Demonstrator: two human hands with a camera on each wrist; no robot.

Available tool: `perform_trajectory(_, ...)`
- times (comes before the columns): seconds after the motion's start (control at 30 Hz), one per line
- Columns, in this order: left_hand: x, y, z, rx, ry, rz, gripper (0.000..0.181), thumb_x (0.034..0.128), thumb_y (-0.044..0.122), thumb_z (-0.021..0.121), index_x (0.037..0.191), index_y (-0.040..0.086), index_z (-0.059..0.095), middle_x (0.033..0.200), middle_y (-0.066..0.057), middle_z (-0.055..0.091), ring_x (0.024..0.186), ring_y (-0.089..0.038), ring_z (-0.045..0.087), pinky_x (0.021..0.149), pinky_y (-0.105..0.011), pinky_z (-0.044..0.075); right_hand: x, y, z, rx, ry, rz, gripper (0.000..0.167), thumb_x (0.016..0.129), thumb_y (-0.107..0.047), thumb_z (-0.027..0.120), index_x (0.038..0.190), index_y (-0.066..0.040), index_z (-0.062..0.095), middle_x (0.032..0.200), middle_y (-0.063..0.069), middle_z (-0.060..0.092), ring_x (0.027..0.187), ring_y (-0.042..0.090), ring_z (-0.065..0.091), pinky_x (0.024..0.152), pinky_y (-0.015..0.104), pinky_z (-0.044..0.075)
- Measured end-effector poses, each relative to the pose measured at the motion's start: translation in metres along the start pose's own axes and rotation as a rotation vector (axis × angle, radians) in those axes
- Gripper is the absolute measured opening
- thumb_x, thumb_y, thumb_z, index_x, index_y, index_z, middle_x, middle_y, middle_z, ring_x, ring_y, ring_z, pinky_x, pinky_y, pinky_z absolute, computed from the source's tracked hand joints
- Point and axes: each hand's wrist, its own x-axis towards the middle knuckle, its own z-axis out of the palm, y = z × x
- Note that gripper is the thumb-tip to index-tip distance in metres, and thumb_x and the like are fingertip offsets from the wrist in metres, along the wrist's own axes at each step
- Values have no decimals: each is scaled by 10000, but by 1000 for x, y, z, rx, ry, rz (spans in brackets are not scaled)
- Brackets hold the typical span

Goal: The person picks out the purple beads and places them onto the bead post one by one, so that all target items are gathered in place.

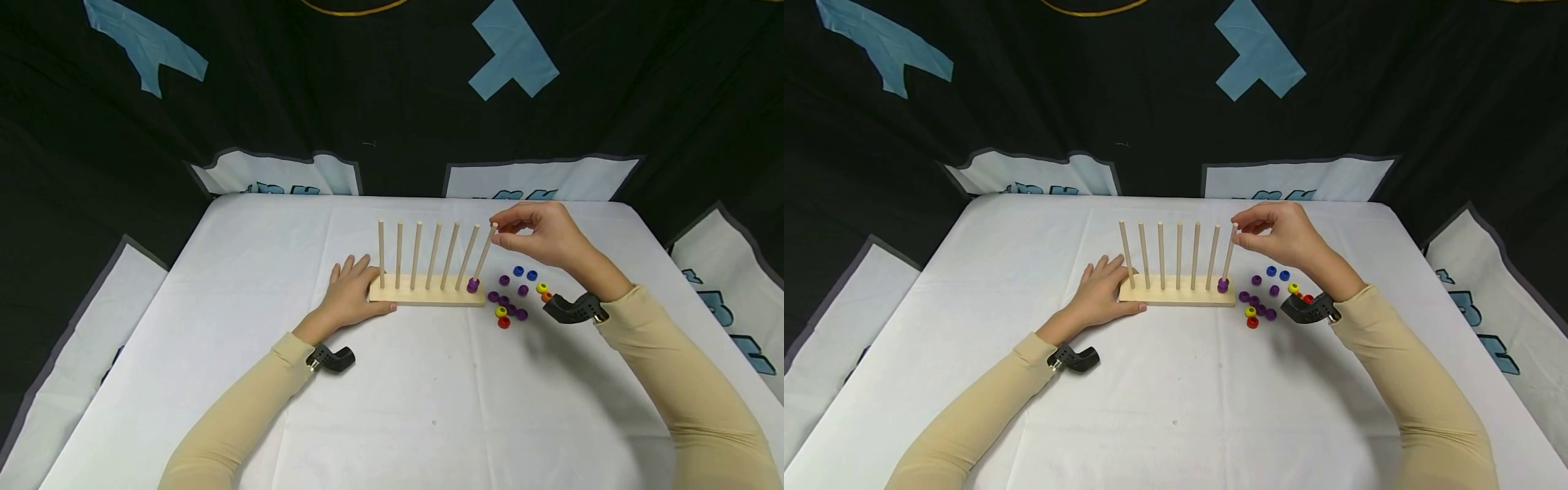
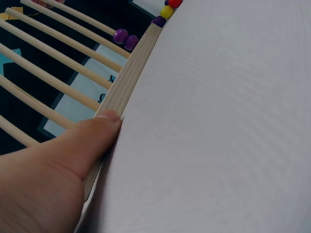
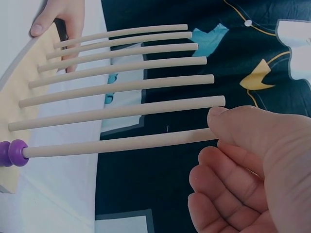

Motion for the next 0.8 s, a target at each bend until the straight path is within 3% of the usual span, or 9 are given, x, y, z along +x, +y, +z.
perform_trajectory(0.47, 0, -1, 1, -3, 4, 3, 787, 809, 567, 787, 1404, 95, 578, 1639, -256, 315, 1544, -532, 158, 1223, -712, 82, -7, 6, -2, 15, -5, 12, 227, 863, -36, 788, 1082, 19, 763, 1026, 169, 773, 811, -50, 592, 743, 47, 493)
perform_trajectory(0.8, 0, -1, 0, -4, 6, 7, 786, 812, 563, 784, 1404, 91, 576, 1637, -261, 315, 1543, -536, 155, 1221, -715, 82, -33, 24, -5, 44, -18, 159, 259, 903, -119, 771, 1131, 3, 755, 1071, 189, 767, 835, -77, 590, 756, 42, 483)
